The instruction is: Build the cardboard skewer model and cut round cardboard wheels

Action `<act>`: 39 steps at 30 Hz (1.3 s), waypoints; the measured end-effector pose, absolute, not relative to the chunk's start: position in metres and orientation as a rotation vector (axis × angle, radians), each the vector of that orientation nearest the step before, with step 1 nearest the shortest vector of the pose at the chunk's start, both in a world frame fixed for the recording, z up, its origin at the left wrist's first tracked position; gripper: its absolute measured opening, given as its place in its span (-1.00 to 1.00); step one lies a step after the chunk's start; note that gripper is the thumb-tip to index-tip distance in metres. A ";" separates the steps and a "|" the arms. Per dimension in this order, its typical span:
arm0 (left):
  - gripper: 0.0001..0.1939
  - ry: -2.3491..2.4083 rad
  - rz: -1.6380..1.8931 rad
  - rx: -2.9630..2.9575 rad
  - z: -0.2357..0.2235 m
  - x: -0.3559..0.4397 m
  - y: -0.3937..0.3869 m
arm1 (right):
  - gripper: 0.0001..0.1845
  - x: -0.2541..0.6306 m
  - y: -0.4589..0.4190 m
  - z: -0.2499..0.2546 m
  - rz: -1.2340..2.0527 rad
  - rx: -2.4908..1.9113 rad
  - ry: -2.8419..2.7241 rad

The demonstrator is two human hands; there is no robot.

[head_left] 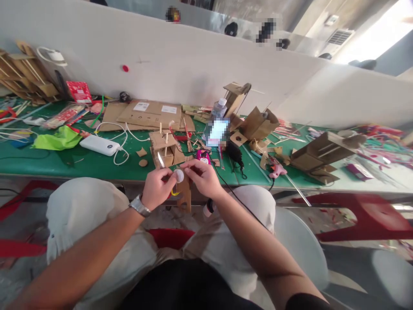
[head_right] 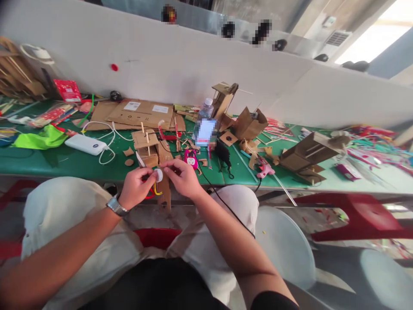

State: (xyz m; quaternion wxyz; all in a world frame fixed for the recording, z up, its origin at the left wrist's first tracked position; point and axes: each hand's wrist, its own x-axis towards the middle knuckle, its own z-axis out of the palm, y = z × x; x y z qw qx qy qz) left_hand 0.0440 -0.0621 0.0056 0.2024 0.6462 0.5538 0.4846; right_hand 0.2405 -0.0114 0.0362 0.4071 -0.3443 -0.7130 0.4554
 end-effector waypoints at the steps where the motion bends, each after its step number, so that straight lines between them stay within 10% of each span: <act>1: -0.63 1.549 1.342 1.820 0.004 0.044 -0.062 | -0.62 0.239 -0.014 0.034 1.179 -0.861 -1.782; 39: -0.55 1.250 1.299 1.581 0.012 0.038 -0.071 | -0.66 0.228 -0.007 0.008 1.590 -0.622 -1.246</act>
